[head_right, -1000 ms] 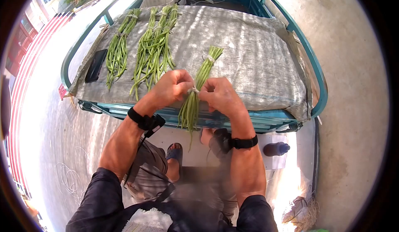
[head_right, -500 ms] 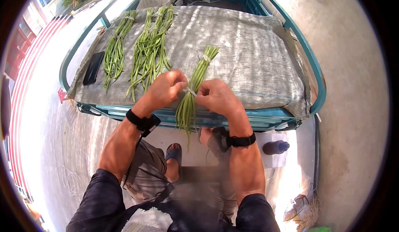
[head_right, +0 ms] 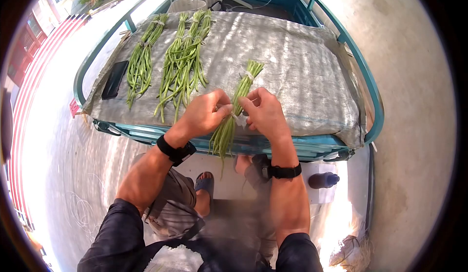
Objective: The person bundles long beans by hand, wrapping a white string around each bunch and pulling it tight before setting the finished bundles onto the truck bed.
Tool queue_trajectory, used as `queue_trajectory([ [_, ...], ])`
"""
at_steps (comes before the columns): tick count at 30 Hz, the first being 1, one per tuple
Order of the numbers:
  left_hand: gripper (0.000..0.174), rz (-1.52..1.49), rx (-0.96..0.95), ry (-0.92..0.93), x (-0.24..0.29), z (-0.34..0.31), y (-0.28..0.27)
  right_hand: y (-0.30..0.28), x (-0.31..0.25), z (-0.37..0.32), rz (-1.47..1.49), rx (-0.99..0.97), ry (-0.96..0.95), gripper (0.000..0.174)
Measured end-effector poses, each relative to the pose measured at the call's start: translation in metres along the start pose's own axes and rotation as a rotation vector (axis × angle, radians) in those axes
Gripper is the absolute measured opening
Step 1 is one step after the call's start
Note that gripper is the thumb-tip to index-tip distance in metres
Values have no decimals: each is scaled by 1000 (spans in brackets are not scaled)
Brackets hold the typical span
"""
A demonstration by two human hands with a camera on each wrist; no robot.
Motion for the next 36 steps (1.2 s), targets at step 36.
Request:
queue_trajectory([
  [36, 55, -786, -155, 67, 33, -6, 25, 12, -59, -12, 129, 105, -347, 30],
])
Point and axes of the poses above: each hand's wrist, its own z-axis towards the middle knuckle, its own y-axis out of the palm, x = y × z, the point moved 8 cm from there along z, towards the middle knuckle, and after that the axes turned 4 degrees about y, right-handed, at the moved point
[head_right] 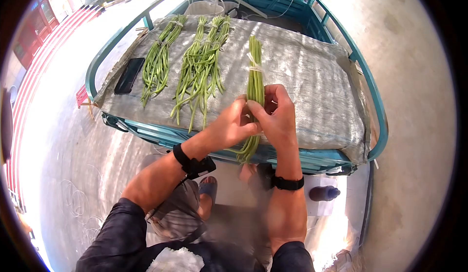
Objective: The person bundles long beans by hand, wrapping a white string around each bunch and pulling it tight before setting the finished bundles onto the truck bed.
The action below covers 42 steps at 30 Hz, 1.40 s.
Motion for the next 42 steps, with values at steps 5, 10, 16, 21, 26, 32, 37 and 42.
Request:
queue_trajectory([
  [5, 48, 153, 35, 168, 11, -3, 6, -1, -13, -2, 69, -69, -53, 27],
  [10, 43, 129, 82, -8, 46, -7, 4, -5, -25, -7, 367, -95, -64, 25],
  [16, 54, 116, 214, -45, 107, -44, -31, -17, -11, -2, 388, -44, -63, 24],
  [21, 58, 420, 380, 25, 199, -59, -81, -13, -8, -4, 340, -78, -16, 25],
  [26, 50, 701, 473, 6, 246, -42, -134, -4, -9, -6, 286, -118, 33, 28],
  [32, 44, 779, 456, -42, 242, -2, -212, 6, -10, -11, 229, -165, 60, 27],
  [37, 47, 751, 426, -159, 207, 41, -268, 10, -12, -13, 162, -212, 95, 26],
  [42, 43, 851, 519, -277, 170, 89, -309, 17, -20, -18, 118, -267, 73, 27],
])
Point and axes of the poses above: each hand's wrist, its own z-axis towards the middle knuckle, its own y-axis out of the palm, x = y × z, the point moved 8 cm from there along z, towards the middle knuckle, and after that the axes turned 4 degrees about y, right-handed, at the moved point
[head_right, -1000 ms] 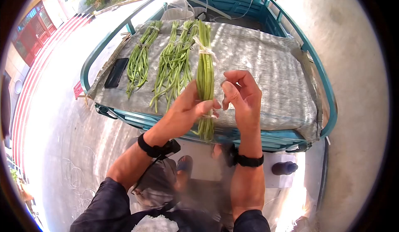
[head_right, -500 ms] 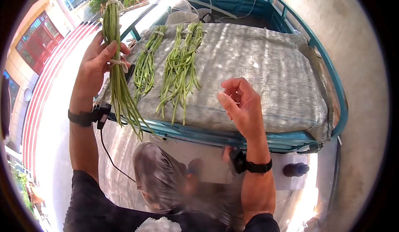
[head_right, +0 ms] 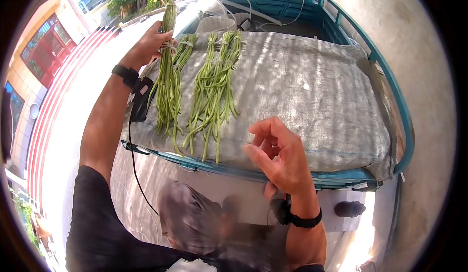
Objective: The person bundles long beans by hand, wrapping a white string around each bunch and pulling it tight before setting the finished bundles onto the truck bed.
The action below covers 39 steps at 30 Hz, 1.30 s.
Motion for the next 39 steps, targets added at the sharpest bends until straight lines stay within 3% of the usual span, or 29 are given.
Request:
queue_trajectory([
  [4, 43, 95, 57, 14, -23, 46, 11, 5, -2, -3, -56, -50, -7, 30],
  [7, 45, 365, 168, 38, -43, 82, 10, 5, 0, -6, -136, -102, -9, 34],
  [11, 49, 507, 104, -153, -74, 112, 20, 6, -5, -6, -257, -186, -31, 40],
  [13, 51, 704, 111, -49, -87, 118, 28, 7, -4, -7, -283, -200, -12, 40],
  [15, 57, 956, 5, -182, -104, 113, 43, 9, -4, -6, -285, -222, 9, 40],
  [18, 60, 1055, 5, -252, -122, 101, 64, 13, -5, -5, -275, -250, 22, 40],
  [20, 59, 1077, -29, -217, -118, 93, 75, 16, -8, -4, -302, -273, -11, 41],
  [23, 54, 1080, -62, -111, -117, 88, 85, 18, -6, -5, -355, -314, 101, 38],
  [26, 51, 1050, -172, 29, -111, 75, 98, 17, -1, -5, -354, -270, 3, 38],
  [29, 37, 1107, -149, 217, -118, 82, 98, 16, 2, -5, -406, -273, 137, 35],
  [32, 25, 914, -104, 159, -124, 96, 94, 17, 4, -4, -403, -249, 73, 33],
  [39, 24, 848, -39, 229, -108, 99, 106, 21, 8, -2, -471, -235, 82, 29],
])
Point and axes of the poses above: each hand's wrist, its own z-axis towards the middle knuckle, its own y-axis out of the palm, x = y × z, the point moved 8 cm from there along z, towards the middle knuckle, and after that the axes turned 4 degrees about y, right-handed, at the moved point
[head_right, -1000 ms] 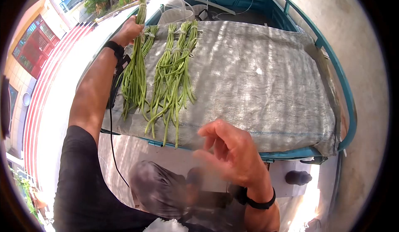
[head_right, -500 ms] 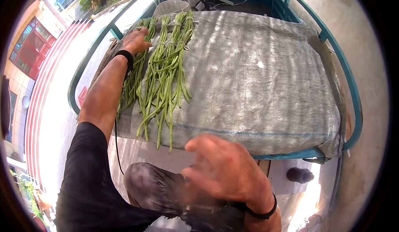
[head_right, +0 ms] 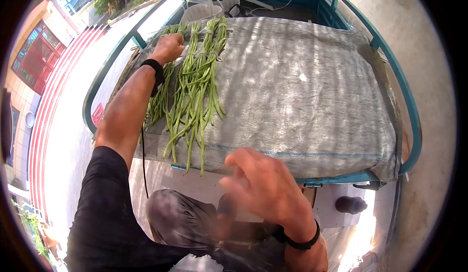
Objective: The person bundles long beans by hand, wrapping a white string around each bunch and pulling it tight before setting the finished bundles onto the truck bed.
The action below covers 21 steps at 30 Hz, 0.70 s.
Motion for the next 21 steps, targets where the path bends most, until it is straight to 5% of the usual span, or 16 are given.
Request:
queue_trajectory([
  [7, 47, 53, -50, -89, 6, 15, 23, 3, 3, 1, -35, 83, -68, 25],
  [10, 45, -43, -177, -296, 15, 14, 20, 2, 0, 2, -60, 85, -65, 24],
  [21, 51, -13, -255, -387, -2, 27, 45, 1, 3, 1, -134, 30, -15, 26],
])
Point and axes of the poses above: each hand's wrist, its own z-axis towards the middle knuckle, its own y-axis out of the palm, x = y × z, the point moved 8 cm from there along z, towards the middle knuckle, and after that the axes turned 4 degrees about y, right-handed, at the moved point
